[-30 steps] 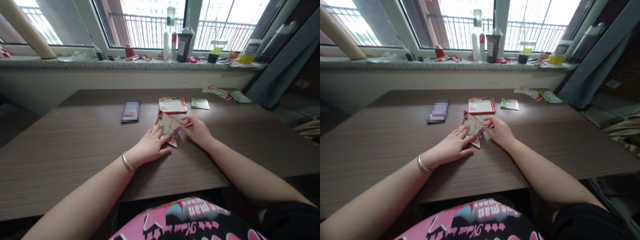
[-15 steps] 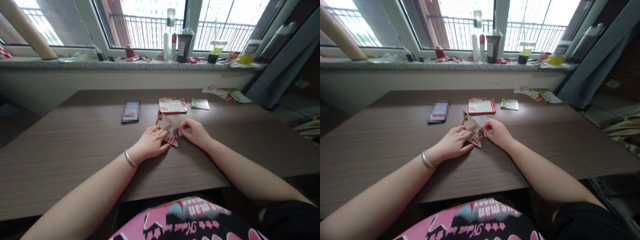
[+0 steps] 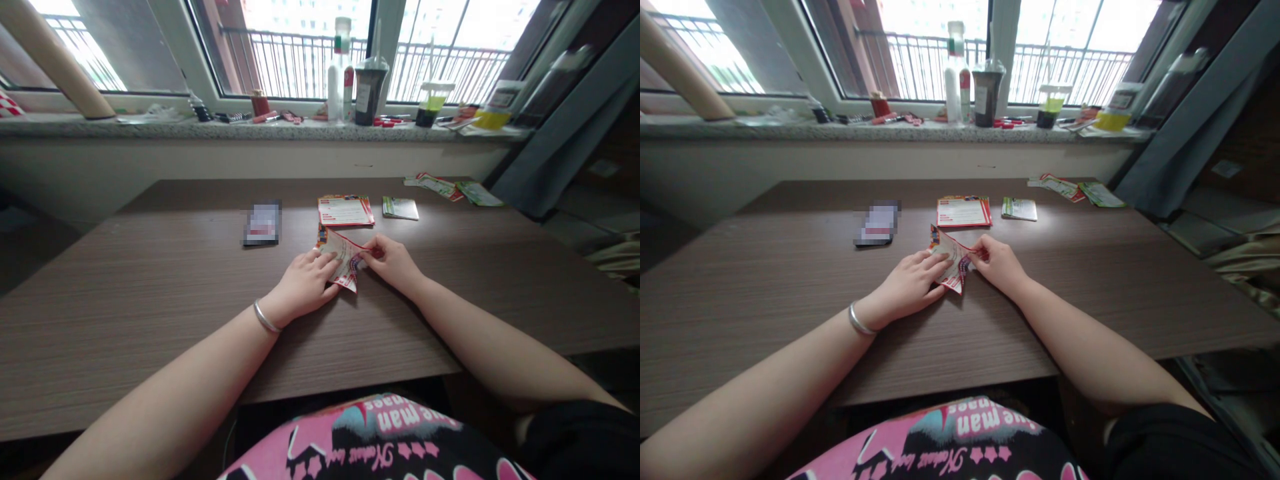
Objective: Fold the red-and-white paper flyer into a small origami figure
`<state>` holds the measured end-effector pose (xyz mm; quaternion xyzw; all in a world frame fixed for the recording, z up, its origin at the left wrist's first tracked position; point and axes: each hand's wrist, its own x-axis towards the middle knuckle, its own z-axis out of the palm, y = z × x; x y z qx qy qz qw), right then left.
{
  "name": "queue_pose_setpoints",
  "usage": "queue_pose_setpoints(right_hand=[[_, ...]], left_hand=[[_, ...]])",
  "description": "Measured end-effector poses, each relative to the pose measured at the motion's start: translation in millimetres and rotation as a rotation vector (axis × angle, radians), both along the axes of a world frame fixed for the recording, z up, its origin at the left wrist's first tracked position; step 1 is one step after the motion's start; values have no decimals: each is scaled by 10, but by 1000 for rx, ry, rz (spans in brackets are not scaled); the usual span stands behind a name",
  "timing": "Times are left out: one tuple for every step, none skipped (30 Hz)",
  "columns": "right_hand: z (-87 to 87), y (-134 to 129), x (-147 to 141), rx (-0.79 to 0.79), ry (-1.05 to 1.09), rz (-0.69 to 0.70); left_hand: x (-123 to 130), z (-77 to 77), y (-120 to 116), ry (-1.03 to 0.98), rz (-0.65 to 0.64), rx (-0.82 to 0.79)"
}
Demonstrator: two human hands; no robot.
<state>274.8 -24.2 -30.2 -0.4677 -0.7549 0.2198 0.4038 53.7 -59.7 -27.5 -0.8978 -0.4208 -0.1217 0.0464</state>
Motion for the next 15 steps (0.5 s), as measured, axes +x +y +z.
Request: queue_pose_setpoints(right_hand=[[6, -3, -1, 0, 5, 8], [10, -5, -1, -1, 10, 12], [11, -5, -1, -2, 14, 17], [11, -4, 1, -1, 17, 22], [8, -2, 3, 0, 22, 27], [4, 1, 5, 1, 34, 27], [-1, 4, 6, 0, 50, 22], [-7, 7, 6, -5, 70, 11], [-12, 10, 4, -14, 94, -2], [-17, 12, 2, -27, 123, -13], [-20, 12, -1, -42, 152, -16], [-22, 10, -5, -53, 177, -13], [-22, 7, -9, -62, 195, -2], [-20, 0, -13, -64, 206, 10], [-15, -8, -16, -58, 205, 22]], left_hand=[[8, -2, -5, -7, 19, -11], [16, -6, -11, -22, 51, -25], [23, -14, -17, -47, 87, -40], [27, -25, -21, -79, 116, -54], [29, -38, -22, -116, 133, -62], [29, -51, -21, -154, 136, -63], [26, -64, -18, -190, 127, -58], [22, -77, -13, -221, 113, -48], [18, -88, -7, -247, 100, -33], [14, -98, -1, -271, 85, -14], [10, -106, 6, -293, 66, 7], [6, -112, 11, -313, 42, 29], [4, -116, 17, -329, 13, 50], [2, -118, 22, -340, -17, 72], [0, -117, 27, -343, -44, 92]])
